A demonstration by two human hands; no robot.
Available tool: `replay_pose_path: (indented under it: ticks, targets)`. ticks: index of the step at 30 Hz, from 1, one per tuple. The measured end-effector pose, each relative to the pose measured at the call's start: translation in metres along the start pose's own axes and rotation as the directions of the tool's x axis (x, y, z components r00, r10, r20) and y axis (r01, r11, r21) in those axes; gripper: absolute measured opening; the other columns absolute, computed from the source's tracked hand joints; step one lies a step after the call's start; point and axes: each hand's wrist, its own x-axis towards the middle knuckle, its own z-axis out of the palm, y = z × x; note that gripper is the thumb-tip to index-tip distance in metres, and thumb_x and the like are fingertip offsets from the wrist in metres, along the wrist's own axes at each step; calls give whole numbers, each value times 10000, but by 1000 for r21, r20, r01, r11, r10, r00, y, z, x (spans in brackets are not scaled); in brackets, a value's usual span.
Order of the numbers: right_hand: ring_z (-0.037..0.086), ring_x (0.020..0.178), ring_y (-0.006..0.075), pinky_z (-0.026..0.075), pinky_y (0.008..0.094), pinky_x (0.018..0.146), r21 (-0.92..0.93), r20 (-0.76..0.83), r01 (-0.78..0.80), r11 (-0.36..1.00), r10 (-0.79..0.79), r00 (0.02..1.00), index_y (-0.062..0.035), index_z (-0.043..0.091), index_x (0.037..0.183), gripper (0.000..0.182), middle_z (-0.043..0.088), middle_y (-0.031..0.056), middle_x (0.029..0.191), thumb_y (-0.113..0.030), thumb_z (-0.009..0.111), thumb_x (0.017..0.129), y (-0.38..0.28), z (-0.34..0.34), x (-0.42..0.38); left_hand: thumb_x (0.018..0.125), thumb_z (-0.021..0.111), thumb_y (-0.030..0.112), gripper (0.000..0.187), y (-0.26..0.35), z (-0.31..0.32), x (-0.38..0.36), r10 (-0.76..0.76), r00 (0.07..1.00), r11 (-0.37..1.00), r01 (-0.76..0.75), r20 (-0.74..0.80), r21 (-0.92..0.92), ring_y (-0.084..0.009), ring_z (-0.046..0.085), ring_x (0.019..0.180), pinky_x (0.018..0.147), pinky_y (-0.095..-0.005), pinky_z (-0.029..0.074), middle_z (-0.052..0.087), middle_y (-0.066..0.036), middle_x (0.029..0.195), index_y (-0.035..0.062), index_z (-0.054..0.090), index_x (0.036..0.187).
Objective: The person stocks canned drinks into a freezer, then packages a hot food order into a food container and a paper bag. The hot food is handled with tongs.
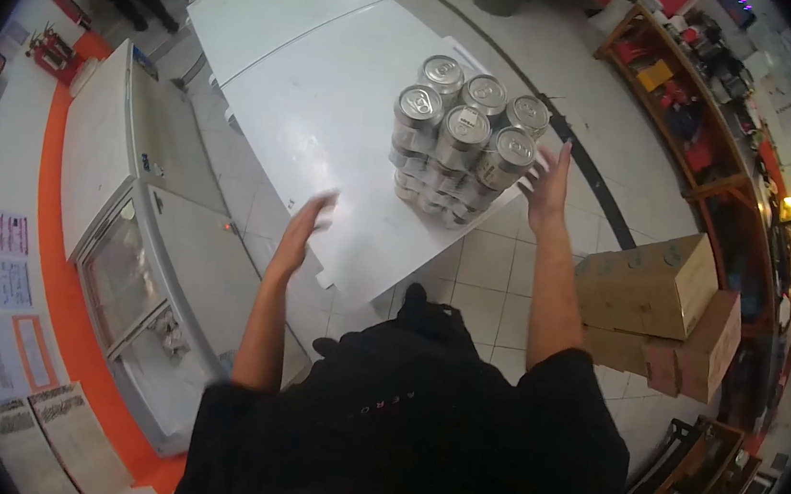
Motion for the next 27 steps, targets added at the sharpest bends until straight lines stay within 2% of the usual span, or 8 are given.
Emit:
replay_pose_path:
  ticks: [2, 5, 7, 13, 18, 22, 24, 27]
  targets:
    - [305, 1337, 254, 168, 443, 1105, 4, 354, -342, 940, 319, 879, -65, 347, 1401, 853, 387, 83, 1418, -728, 312, 866, -4, -2, 20, 1014, 272, 392, 521, 19, 31, 79, -18, 999, 995, 14, 42, 99, -239, 404, 1267, 1038, -363, 334, 437, -133, 1368, 28, 432, 1350]
    - [254, 1373, 221, 139, 425, 1128, -26, 335, -194, 981, 191, 922, -102, 327, 1422, 820, 371, 65, 1441, -718, 266, 884, -5, 33, 2, 997, 162, 515, 685, 50, 76, 163, 156, 987, 986, -153, -38, 67, -280, 296, 1353, 1117, -380, 224, 354, -166, 1443, -8, 360, 1392]
    - [340, 1329, 214, 200, 384, 1116, 76, 255, -117, 990, 94, 962, -108, 321, 1423, 789, 413, 68, 1408, -695, 278, 898, -7, 43, -6, 960, 134, 602, 776, 100, 103, 170, 86, 990, 949, -48, 111, -312, -289, 256, 1376, 1131, -379, 188, 322, -188, 1462, 3, 351, 1402]
    - [481, 1153, 185, 373, 339, 998, 84, 349, 72, 994, -97, 932, -44, 343, 1346, 684, 446, 82, 1288, -547, 486, 905, -38, 52, -9, 833, 118, 784, 956, 140, 96, 181, 381, 919, 924, -379, 97, -45, -343, 283, 1347, 1120, -457, 215, 280, -122, 1495, 67, 317, 1434]
    - [522, 1016, 195, 457, 305, 870, -83, 365, 446, 891, -390, 846, -5, 341, 1269, 794, 475, 118, 1118, -347, 810, 726, -96, 103, -44, 881, 219, 721, 867, 108, 85, 175, 251, 934, 865, -335, -255, -374, -327, 409, 1262, 1006, -429, 389, 409, -154, 1391, 22, 422, 1350]
    - [523, 1033, 220, 460, 330, 890, -47, 528, 417, 908, -332, 782, -14, 302, 1298, 849, 465, 134, 1133, -304, 832, 702, -106, 127, -67, 922, 301, 648, 784, 123, 48, 133, 254, 886, 870, -385, -389, -309, -285, 505, 1176, 920, -396, 459, 508, -181, 1300, -19, 494, 1286]
    - [513, 1058, 237, 460, 359, 906, 57, 555, 163, 985, -167, 815, -38, 276, 1313, 873, 462, 144, 1143, -268, 844, 690, -85, 133, -94, 954, 298, 582, 715, 129, 21, 93, 317, 832, 922, -383, -455, -60, -267, 542, 1126, 925, -388, 454, 552, -173, 1247, -29, 528, 1248]
    - [515, 1054, 236, 461, 352, 899, -59, 608, 136, 989, -72, 791, -47, 267, 1304, 815, 453, 154, 1172, -200, 816, 722, -17, 126, -135, 974, 297, 532, 662, 87, -15, 51, 89, 875, 994, -106, -475, -9, -243, 584, 1058, 892, -372, 465, 617, -151, 1147, -28, 585, 1179]
